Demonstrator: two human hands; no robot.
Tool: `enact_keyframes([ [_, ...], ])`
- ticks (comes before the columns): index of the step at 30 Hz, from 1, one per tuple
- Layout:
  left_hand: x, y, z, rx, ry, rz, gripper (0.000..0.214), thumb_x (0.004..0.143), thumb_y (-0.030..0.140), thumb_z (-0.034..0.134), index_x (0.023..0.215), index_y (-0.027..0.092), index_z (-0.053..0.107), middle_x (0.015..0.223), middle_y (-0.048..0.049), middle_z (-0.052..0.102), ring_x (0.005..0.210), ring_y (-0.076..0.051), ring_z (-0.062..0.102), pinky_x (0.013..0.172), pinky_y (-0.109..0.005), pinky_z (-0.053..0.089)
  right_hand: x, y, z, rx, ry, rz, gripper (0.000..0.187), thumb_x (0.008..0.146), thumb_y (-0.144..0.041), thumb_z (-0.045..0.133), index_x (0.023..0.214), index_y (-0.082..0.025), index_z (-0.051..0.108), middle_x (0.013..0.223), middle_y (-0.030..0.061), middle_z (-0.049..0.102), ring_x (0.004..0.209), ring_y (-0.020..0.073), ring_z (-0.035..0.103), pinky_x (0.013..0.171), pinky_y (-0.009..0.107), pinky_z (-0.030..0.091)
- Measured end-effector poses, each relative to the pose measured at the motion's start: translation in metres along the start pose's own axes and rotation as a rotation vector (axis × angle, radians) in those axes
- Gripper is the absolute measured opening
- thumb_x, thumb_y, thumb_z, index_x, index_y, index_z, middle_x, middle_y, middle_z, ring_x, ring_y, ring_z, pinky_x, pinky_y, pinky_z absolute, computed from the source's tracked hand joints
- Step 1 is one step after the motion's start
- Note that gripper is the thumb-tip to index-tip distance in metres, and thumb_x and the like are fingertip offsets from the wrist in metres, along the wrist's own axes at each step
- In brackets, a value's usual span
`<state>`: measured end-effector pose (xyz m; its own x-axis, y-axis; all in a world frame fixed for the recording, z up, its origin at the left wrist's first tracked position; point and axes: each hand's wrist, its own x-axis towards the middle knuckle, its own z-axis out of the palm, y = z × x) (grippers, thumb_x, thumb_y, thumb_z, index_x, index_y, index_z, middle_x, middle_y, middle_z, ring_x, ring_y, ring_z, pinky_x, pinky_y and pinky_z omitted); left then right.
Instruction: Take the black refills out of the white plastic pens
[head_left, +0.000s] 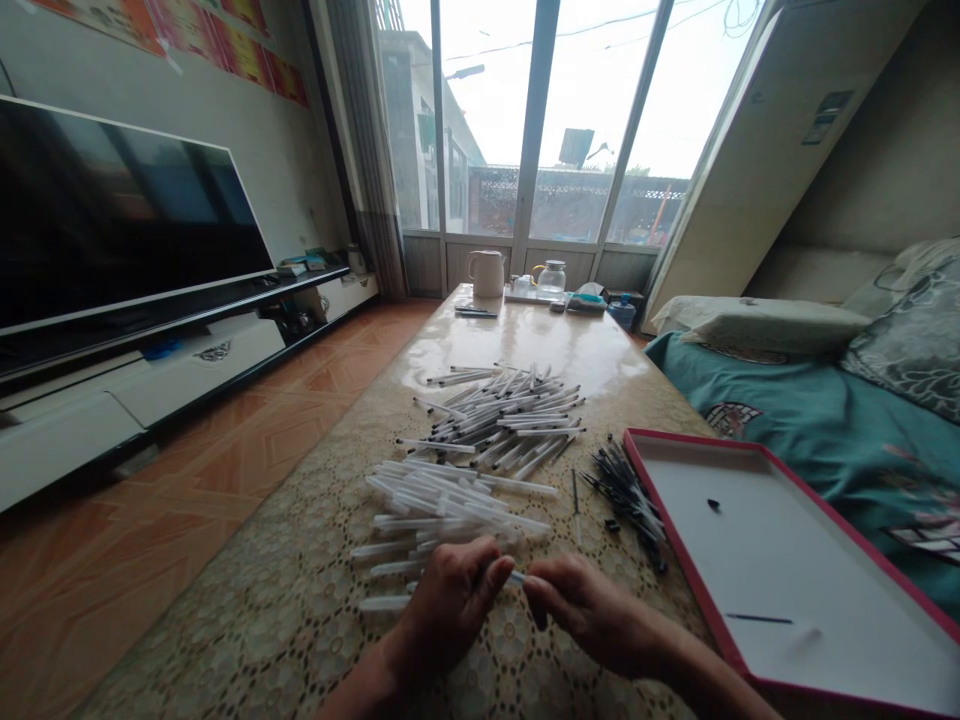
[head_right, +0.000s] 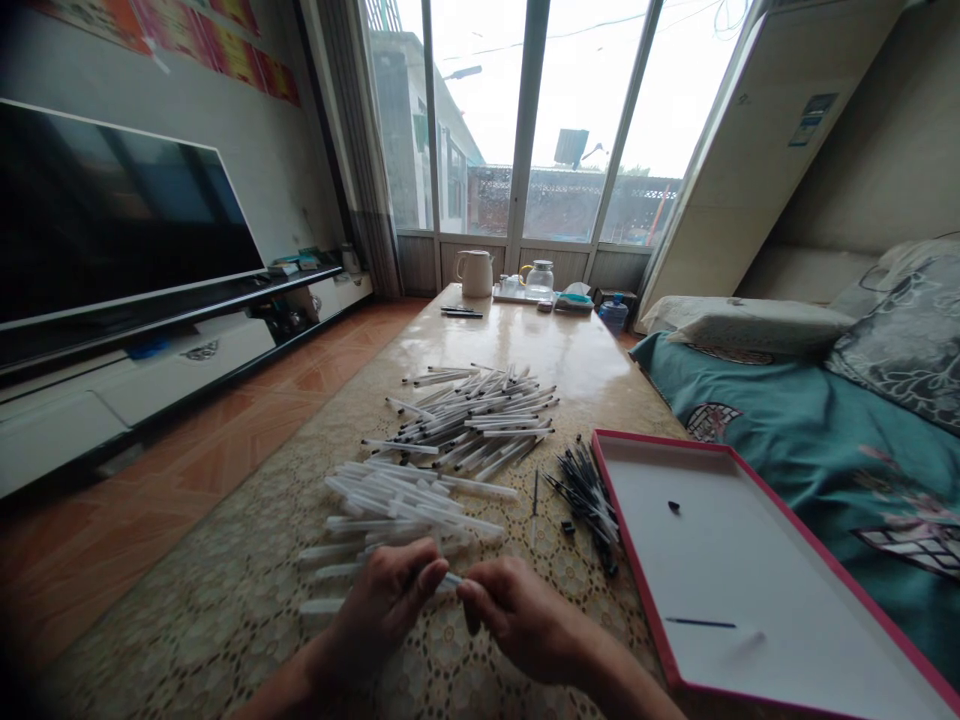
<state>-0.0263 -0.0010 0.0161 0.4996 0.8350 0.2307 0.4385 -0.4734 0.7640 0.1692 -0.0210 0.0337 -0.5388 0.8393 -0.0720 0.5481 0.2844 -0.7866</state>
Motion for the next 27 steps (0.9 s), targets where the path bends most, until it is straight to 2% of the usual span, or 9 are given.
enact_keyframes([
  [5, 0.005, 0.003, -0.003, -0.068, 0.028, -0.142, 0.040, 0.090, 0.040, 0.038, 0.057, 0.020, 0.031, 0.054, 0.0054, 0.030, 0.052, -0.011, 0.032, 0.051, -0.025, 0.021, 0.001, 0.007, 0.013, -0.609, 0.233, -0.036, 0.023, 0.094, -0.031, 0.043, 0.076, -0.019, 0.052, 0.059, -0.0019, 0.057, 0.047, 0.0106, 0.047, 0.046, 0.025, 0.020],
  [10, 0.008, 0.007, -0.003, -0.265, 0.051, -0.232, 0.039, 0.088, 0.042, 0.039, 0.056, 0.020, 0.033, 0.056, 0.0044, 0.026, 0.054, -0.012, 0.028, 0.051, -0.025, 0.021, 0.002, 0.004, 0.012, -0.855, 0.339, -0.218, 0.020, 0.094, -0.025, 0.044, 0.076, -0.020, 0.051, 0.064, 0.0003, 0.060, 0.054, 0.0144, 0.055, 0.048, 0.026, 0.025],
  [13, 0.008, 0.008, -0.004, -0.307, 0.061, -0.233, 0.039, 0.088, 0.043, 0.038, 0.057, 0.020, 0.033, 0.057, 0.0045, 0.025, 0.053, -0.012, 0.027, 0.051, -0.025, 0.022, 0.003, 0.001, 0.010, -0.826, 0.408, -0.255, 0.024, 0.095, -0.025, 0.041, 0.074, -0.020, 0.052, 0.064, 0.0009, 0.059, 0.055, 0.0140, 0.054, 0.050, 0.024, 0.028],
  [15, 0.007, 0.010, -0.005, -0.255, 0.099, -0.207, 0.039, 0.089, 0.042, 0.039, 0.057, 0.020, 0.033, 0.056, 0.0047, 0.027, 0.053, -0.012, 0.029, 0.051, -0.025, 0.022, 0.004, -0.001, 0.006, -0.700, 0.407, -0.193, 0.025, 0.094, -0.029, 0.042, 0.074, -0.019, 0.054, 0.064, 0.0004, 0.059, 0.054, 0.0131, 0.052, 0.050, 0.023, 0.029],
  [17, 0.005, 0.011, -0.006, -0.175, 0.119, -0.167, 0.039, 0.089, 0.041, 0.040, 0.057, 0.020, 0.033, 0.056, 0.0049, 0.029, 0.053, -0.011, 0.031, 0.051, -0.025, 0.022, 0.005, -0.004, 0.001, -0.465, 0.306, -0.112, 0.029, 0.095, -0.034, 0.039, 0.075, -0.019, 0.056, 0.063, -0.0012, 0.058, 0.053, 0.0116, 0.051, 0.050, 0.022, 0.031],
  [20, 0.003, 0.013, -0.006, -0.104, 0.074, -0.092, 0.037, 0.090, 0.039, 0.040, 0.059, 0.019, 0.036, 0.055, 0.0050, 0.032, 0.052, -0.011, 0.033, 0.051, -0.025, 0.022, 0.007, -0.008, -0.006, -0.050, 0.009, -0.062, 0.045, 0.097, -0.039, 0.028, 0.070, -0.018, 0.057, 0.056, -0.0038, 0.048, 0.050, 0.0091, 0.045, 0.049, 0.019, 0.033],
  [22, 0.003, 0.013, -0.007, -0.089, 0.049, -0.076, 0.037, 0.090, 0.038, 0.040, 0.058, 0.019, 0.035, 0.055, 0.0050, 0.033, 0.051, -0.011, 0.034, 0.051, -0.025, 0.022, 0.008, -0.007, -0.006, 0.058, -0.063, -0.058, 0.051, 0.097, -0.042, 0.025, 0.064, -0.017, 0.054, 0.053, -0.0044, 0.043, 0.048, 0.0082, 0.040, 0.047, 0.018, 0.032],
  [24, 0.003, 0.011, -0.008, -0.098, 0.049, -0.108, 0.039, 0.089, 0.039, 0.041, 0.056, 0.019, 0.035, 0.053, 0.0051, 0.031, 0.051, -0.011, 0.033, 0.050, -0.025, 0.022, 0.008, -0.001, -0.002, -0.059, 0.029, -0.062, 0.048, 0.096, -0.042, 0.029, 0.062, -0.018, 0.051, 0.052, -0.0044, 0.043, 0.047, 0.0081, 0.039, 0.046, 0.019, 0.029],
  [27, 0.006, 0.003, -0.014, -0.223, 0.141, -0.213, 0.041, 0.089, 0.043, 0.039, 0.055, 0.020, 0.039, 0.052, 0.0054, 0.028, 0.048, -0.011, 0.029, 0.047, -0.024, 0.022, 0.001, 0.015, -0.002, -0.434, 0.250, -0.070, 0.035, 0.094, -0.039, 0.038, 0.069, -0.019, 0.052, 0.054, -0.0029, 0.051, 0.044, 0.0100, 0.042, 0.044, 0.023, 0.022],
])
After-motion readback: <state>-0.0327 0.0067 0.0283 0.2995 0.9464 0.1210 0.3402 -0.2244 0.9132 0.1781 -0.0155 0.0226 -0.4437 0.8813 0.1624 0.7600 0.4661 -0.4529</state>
